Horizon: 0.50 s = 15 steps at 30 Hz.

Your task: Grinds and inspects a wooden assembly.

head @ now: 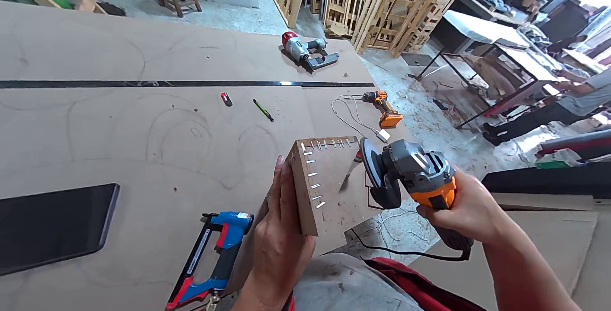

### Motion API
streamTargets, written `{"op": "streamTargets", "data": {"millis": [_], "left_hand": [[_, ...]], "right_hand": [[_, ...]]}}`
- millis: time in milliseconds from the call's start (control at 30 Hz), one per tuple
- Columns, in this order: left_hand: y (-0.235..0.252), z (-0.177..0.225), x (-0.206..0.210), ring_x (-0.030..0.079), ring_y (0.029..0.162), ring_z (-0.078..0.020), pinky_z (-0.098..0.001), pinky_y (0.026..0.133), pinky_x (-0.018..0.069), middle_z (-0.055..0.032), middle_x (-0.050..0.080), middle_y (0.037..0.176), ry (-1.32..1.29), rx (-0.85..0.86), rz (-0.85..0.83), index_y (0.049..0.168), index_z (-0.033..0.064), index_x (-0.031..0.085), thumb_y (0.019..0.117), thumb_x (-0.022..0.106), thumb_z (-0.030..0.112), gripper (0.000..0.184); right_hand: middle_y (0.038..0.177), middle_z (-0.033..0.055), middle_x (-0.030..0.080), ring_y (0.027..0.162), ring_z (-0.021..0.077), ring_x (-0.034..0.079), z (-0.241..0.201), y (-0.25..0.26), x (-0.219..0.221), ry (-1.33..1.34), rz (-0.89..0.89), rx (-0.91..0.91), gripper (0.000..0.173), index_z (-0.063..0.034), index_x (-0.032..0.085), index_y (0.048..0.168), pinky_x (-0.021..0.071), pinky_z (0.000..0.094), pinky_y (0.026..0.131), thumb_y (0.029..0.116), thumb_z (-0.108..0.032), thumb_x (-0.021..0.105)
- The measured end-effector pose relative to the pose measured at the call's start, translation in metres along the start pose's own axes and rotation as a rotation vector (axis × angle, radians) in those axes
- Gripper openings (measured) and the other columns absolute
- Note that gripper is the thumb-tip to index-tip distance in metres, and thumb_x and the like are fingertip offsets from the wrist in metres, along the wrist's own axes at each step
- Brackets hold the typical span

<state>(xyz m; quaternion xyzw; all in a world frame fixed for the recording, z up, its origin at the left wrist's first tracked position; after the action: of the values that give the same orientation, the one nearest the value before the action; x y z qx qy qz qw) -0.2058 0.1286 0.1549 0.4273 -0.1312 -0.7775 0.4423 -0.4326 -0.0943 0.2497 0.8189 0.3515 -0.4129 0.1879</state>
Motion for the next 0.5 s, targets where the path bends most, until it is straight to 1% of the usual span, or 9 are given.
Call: {"op": "streamTargets", "data": {"millis": [33,100,167,200,267,367,433,467,500], "left_hand": [[0.000,-0.001,0.000,0.072,0.106,-0.0226,-0.0364,0.073,0.0630,-0.0202,0.042,0.158,0.004,0.001,0.003,0.161,0.0034,0.027,0.0896,0.064,0.015,0.081],[-0.001,-0.002,-0.001,0.073,0.103,-0.0214,-0.0359,0.073,0.0631,-0.0215,0.047,0.154,0.010,0.009,0.007,0.159,0.0007,0.028,0.0895,0.062,0.015,0.079],[-0.001,-0.002,-0.002,0.074,0.096,-0.0206,-0.0362,0.072,0.0627,-0.0233,0.056,0.144,0.008,0.008,0.014,0.157,-0.0027,0.031,0.0887,0.061,0.014,0.077],[-0.002,-0.002,-0.002,0.074,0.098,-0.0203,-0.0362,0.075,0.0631,-0.0236,0.059,0.140,0.001,0.001,0.009,0.156,-0.0043,0.033,0.0897,0.062,0.016,0.075],[-0.003,-0.004,-0.003,0.073,0.100,-0.0195,-0.0347,0.080,0.0621,-0.0241,0.064,0.131,0.009,-0.004,0.009,0.152,-0.0074,0.037,0.0897,0.062,0.019,0.072],[-0.006,-0.008,-0.002,0.072,0.099,-0.0178,-0.0320,0.084,0.0601,-0.0264,0.066,0.125,0.039,-0.010,0.030,0.145,-0.0133,0.044,0.0889,0.062,0.021,0.068],[-0.006,-0.009,-0.003,0.071,0.101,-0.0133,-0.0290,0.089,0.0589,-0.0254,0.068,0.121,0.019,-0.016,0.039,0.143,-0.0163,0.044,0.0909,0.063,0.022,0.067],[-0.006,-0.009,-0.003,0.071,0.099,-0.0099,-0.0270,0.089,0.0587,-0.0236,0.069,0.117,0.012,-0.024,0.036,0.142,-0.0174,0.043,0.0917,0.064,0.024,0.069],[-0.007,-0.009,-0.004,0.071,0.096,-0.0080,-0.0260,0.087,0.0589,-0.0225,0.071,0.111,0.021,-0.029,0.037,0.141,-0.0190,0.042,0.0913,0.064,0.025,0.070]], "right_hand": [[0.090,-0.0128,0.073,0.081,0.0020,0.071,0.007,-0.001,0.004,0.058,0.001,0.006,0.058,-0.0294,0.064,0.116,0.0630,0.0293,0.068,0.0636,-0.043,0.083],[0.092,-0.0067,0.075,0.082,0.0087,0.073,0.022,-0.003,0.015,0.218,0.017,0.003,0.059,-0.0254,0.065,0.117,0.0643,0.0332,0.070,0.0638,-0.041,0.084],[0.092,-0.0033,0.075,0.082,0.0117,0.074,0.032,-0.005,0.025,0.342,0.042,-0.005,0.057,-0.0215,0.066,0.115,0.0646,0.0345,0.071,0.0641,-0.040,0.085],[0.092,-0.0028,0.075,0.082,0.0119,0.074,0.035,-0.004,0.030,0.379,0.049,0.003,0.056,-0.0210,0.067,0.113,0.0644,0.0344,0.072,0.0641,-0.040,0.085],[0.092,-0.0031,0.075,0.083,0.0117,0.074,0.039,-0.001,0.039,0.427,0.039,0.034,0.054,-0.0218,0.068,0.112,0.0642,0.0348,0.073,0.0641,-0.039,0.085],[0.091,-0.0049,0.075,0.082,0.0099,0.074,0.041,0.004,0.051,0.485,0.016,0.020,0.055,-0.0233,0.067,0.114,0.0643,0.0336,0.071,0.0634,-0.037,0.085],[0.091,-0.0069,0.075,0.082,0.0079,0.073,0.040,0.007,0.060,0.505,-0.011,-0.007,0.054,-0.0246,0.067,0.114,0.0641,0.0325,0.071,0.0643,-0.037,0.085],[0.091,-0.0088,0.074,0.083,0.0062,0.072,0.039,0.009,0.063,0.504,-0.025,-0.027,0.054,-0.0261,0.066,0.114,0.0637,0.0315,0.071,0.0649,-0.037,0.084],[0.091,-0.0093,0.074,0.083,0.0057,0.072,0.037,0.011,0.066,0.518,-0.039,-0.041,0.053,-0.0265,0.066,0.114,0.0637,0.0311,0.071,0.0651,-0.035,0.085]]}}
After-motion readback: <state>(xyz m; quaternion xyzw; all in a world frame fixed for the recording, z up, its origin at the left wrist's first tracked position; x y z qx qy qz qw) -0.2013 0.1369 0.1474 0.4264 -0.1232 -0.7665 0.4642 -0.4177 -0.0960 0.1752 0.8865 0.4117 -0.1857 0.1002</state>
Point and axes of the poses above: each hand's wrist, its own y-axis towards the middle knuckle, its own x-axis out of the palm, z = x × y, the point moved 4 cm from there along y, towards the middle knuckle
